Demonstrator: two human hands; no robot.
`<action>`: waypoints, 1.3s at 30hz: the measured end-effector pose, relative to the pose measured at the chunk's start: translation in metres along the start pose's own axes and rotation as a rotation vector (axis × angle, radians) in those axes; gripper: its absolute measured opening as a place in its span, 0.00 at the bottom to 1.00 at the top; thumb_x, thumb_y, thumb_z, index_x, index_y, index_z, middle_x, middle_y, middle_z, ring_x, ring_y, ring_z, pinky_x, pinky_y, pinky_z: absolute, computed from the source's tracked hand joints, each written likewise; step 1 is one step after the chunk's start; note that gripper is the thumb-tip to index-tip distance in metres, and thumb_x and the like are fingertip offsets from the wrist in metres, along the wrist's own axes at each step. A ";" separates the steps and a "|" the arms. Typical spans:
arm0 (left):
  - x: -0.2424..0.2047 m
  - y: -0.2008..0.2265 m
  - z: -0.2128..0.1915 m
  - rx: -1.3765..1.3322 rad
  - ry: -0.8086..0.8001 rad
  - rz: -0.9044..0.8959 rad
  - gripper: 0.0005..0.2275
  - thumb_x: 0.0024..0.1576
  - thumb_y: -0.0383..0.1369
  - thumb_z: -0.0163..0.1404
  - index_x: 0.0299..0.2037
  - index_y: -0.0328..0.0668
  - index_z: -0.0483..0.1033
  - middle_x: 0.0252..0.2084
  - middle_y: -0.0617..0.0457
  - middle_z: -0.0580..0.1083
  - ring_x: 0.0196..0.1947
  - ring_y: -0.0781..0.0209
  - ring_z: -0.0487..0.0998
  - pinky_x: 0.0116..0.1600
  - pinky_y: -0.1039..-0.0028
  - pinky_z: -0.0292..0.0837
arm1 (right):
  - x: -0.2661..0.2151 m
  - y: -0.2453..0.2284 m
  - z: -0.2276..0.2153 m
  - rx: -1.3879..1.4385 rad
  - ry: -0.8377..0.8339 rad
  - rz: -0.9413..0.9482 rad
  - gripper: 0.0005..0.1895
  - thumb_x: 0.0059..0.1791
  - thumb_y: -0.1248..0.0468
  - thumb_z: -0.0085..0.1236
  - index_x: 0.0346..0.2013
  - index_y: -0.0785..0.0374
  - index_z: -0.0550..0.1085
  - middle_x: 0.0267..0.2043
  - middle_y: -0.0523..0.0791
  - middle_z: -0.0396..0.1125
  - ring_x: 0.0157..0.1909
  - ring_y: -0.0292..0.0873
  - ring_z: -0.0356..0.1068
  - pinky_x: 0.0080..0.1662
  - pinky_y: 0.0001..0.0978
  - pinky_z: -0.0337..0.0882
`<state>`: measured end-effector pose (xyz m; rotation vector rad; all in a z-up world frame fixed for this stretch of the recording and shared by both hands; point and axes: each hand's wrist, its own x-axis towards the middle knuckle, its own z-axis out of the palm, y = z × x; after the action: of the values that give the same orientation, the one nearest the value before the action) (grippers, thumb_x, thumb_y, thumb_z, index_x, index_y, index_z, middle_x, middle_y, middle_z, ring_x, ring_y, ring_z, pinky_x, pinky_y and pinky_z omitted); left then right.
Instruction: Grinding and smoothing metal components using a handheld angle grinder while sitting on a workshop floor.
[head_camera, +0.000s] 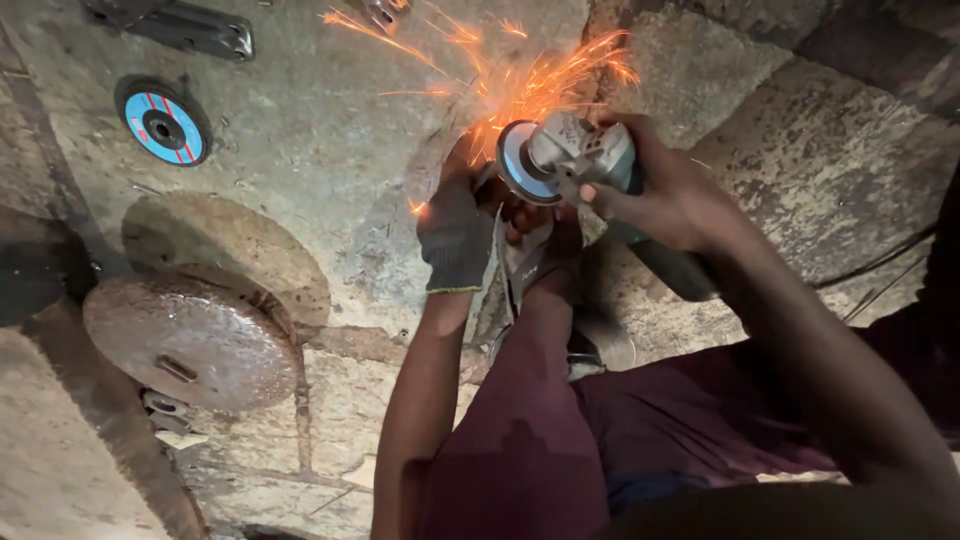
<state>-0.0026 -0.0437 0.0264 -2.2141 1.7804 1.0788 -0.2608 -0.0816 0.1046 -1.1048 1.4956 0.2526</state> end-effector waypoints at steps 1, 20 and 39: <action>-0.001 0.003 -0.005 -0.046 -0.025 -0.020 0.15 0.53 0.43 0.59 0.46 0.48 0.78 0.39 0.44 0.80 0.39 0.44 0.82 0.42 0.55 0.76 | 0.001 0.002 0.001 0.033 0.010 -0.007 0.51 0.44 0.42 0.61 0.74 0.56 0.50 0.58 0.65 0.67 0.58 0.63 0.70 0.56 0.55 0.71; -0.007 0.006 -0.009 -0.216 0.032 0.010 0.20 0.55 0.45 0.57 0.53 0.45 0.73 0.41 0.43 0.80 0.40 0.39 0.80 0.42 0.53 0.75 | 0.000 -0.011 -0.010 -0.057 -0.026 0.064 0.53 0.43 0.42 0.62 0.74 0.57 0.49 0.55 0.63 0.71 0.55 0.63 0.74 0.57 0.58 0.74; 0.008 -0.019 -0.056 -0.288 -0.313 0.064 0.34 0.57 0.52 0.57 0.70 0.47 0.61 0.55 0.40 0.78 0.53 0.41 0.79 0.52 0.58 0.75 | -0.029 0.039 -0.043 0.165 0.377 -0.100 0.51 0.51 0.39 0.63 0.74 0.69 0.53 0.67 0.64 0.64 0.69 0.63 0.67 0.64 0.57 0.69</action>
<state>0.0400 -0.0718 0.0570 -1.9920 1.6569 1.6831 -0.3223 -0.0768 0.1252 -1.1308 1.7506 -0.1571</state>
